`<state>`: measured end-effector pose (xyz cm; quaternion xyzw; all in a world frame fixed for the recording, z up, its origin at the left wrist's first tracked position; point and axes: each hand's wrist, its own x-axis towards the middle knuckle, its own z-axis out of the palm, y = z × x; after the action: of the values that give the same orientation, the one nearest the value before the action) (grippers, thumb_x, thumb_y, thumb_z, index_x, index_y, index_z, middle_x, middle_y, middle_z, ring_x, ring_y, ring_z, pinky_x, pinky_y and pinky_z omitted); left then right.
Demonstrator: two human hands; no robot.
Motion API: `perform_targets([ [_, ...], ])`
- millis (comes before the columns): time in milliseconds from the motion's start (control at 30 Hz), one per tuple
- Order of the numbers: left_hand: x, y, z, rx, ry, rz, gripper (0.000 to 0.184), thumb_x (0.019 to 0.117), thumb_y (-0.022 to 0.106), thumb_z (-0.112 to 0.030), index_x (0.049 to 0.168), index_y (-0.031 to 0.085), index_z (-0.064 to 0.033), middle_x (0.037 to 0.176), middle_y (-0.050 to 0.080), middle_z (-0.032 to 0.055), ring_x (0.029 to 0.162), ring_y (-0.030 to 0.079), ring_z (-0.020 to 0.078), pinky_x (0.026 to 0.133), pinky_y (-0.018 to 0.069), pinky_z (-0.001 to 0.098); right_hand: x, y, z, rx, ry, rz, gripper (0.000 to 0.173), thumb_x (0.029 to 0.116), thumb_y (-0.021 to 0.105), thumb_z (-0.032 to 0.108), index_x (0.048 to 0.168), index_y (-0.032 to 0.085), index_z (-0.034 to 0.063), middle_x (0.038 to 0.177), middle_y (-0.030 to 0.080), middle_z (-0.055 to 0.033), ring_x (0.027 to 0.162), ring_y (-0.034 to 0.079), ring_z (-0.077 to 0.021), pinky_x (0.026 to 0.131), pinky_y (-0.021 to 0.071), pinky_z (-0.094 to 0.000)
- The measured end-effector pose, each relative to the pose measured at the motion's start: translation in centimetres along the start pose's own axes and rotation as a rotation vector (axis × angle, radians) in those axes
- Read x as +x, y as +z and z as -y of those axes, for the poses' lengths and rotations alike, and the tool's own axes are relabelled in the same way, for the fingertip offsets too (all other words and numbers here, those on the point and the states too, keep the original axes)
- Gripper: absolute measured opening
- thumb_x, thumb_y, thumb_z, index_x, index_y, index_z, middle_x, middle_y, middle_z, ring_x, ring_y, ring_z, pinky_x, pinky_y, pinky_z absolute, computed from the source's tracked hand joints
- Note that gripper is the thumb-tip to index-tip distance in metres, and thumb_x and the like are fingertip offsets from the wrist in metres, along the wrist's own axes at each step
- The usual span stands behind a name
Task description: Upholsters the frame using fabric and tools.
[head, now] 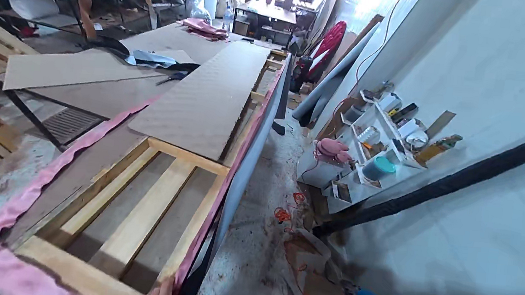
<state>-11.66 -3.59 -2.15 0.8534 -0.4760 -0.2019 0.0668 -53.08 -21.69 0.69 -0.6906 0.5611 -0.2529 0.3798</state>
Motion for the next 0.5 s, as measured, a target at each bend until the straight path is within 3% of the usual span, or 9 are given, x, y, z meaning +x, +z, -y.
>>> perform_targets([
  [67,-1.7,-0.7,-2.3,-0.053,-0.014,-0.021,0.034,0.0977,0.057,-0.029,0.106,0.077,-0.0028,0.152,0.05,0.0244,0.143,0.043,0.0451,0.118,0.0318,0.0601,-0.3,-0.3,-0.4,0.016,-0.018,0.026,0.035,0.0912,0.077,0.031,0.103,0.07,-0.0018,0.089,0.074,-0.0146,0.075,0.073,-0.0253,0.072,0.0622,-0.0491],
  [100,-2.8,-0.9,-3.7,-0.096,0.004,-0.08,0.03,0.0966,0.059,-0.026,0.103,0.078,-0.0034,0.151,0.052,0.0224,0.143,0.044,0.0446,0.118,0.0307,0.0615,0.0,-0.3,-0.8,0.028,-0.021,0.044,0.035,0.0911,0.077,0.031,0.103,0.07,-0.002,0.089,0.074,-0.0142,0.075,0.072,-0.0248,0.073,0.0621,-0.0485],
  [167,-4.9,-0.5,-6.6,-0.178,0.038,-0.187,0.025,0.0957,0.063,-0.025,0.098,0.078,-0.0056,0.129,0.067,0.02,0.122,0.061,0.041,0.104,0.0471,0.0579,0.6,-0.1,-1.3,0.025,0.002,0.081,0.037,0.0898,0.078,0.032,0.102,0.07,-0.0015,0.087,0.073,-0.0124,0.074,0.072,-0.0232,0.072,0.0623,-0.0473],
  [200,-5.8,-0.7,-7.9,-0.231,0.037,-0.149,0.027,0.0983,0.06,-0.025,0.101,0.078,-0.0049,0.118,0.07,0.0187,0.111,0.067,0.0375,0.095,0.0539,0.0542,1.0,0.1,-1.4,-0.017,0.016,0.099,0.037,0.0893,0.078,0.033,0.102,0.07,-0.0011,0.087,0.073,-0.0116,0.074,0.072,-0.0218,0.072,0.0623,-0.0465],
  [267,-7.4,-1.8,-9.5,-0.348,0.019,-0.057,0.029,0.1007,0.057,-0.023,0.103,0.075,-0.0006,0.102,0.074,0.0183,0.094,0.073,0.0345,0.082,0.0579,0.0522,1.2,0.4,-1.0,-0.124,0.013,0.095,0.031,0.0864,0.077,0.024,0.097,0.069,-0.0033,0.081,0.071,-0.0103,0.07,0.069,-0.0156,0.068,0.0602,-0.0386],
  [367,-11.5,-1.9,-8.2,-0.449,-0.13,-0.141,0.024,0.0943,0.066,-0.022,0.102,0.077,-0.0023,0.083,0.075,0.0159,0.078,0.074,0.033,0.07,0.0585,0.0551,0.6,0.5,-1.1,-0.261,-0.051,0.051,0.025,0.079,0.076,0.006,0.092,0.064,-0.0124,0.073,0.065,-0.0136,0.064,0.06,-0.0099,0.064,0.0517,-0.0275],
  [433,-14.0,-1.5,-6.0,-0.442,-0.271,-0.183,0.025,0.0937,0.065,-0.024,0.11,0.072,-0.0062,0.075,0.072,0.0124,0.069,0.073,0.0315,0.062,0.0574,0.0555,-0.5,1.4,-1.7,-0.235,-0.144,0.077,0.029,0.0762,0.081,0.008,0.092,0.065,-0.0114,0.074,0.067,-0.0119,0.067,0.063,-0.0096,0.066,0.0543,-0.0283],
  [500,-15.1,-0.5,-3.6,-0.488,-0.345,-0.163,0.024,0.0965,0.062,-0.026,0.109,0.071,-0.0082,0.076,0.071,0.0103,0.071,0.071,0.0288,0.064,0.0569,0.0534,-1.6,2.9,-1.1,-0.22,-0.197,0.125,0.035,0.0746,0.083,0.009,0.097,0.066,-0.0122,0.081,0.07,-0.0162,0.074,0.067,-0.017,0.072,0.0567,-0.0359],
])
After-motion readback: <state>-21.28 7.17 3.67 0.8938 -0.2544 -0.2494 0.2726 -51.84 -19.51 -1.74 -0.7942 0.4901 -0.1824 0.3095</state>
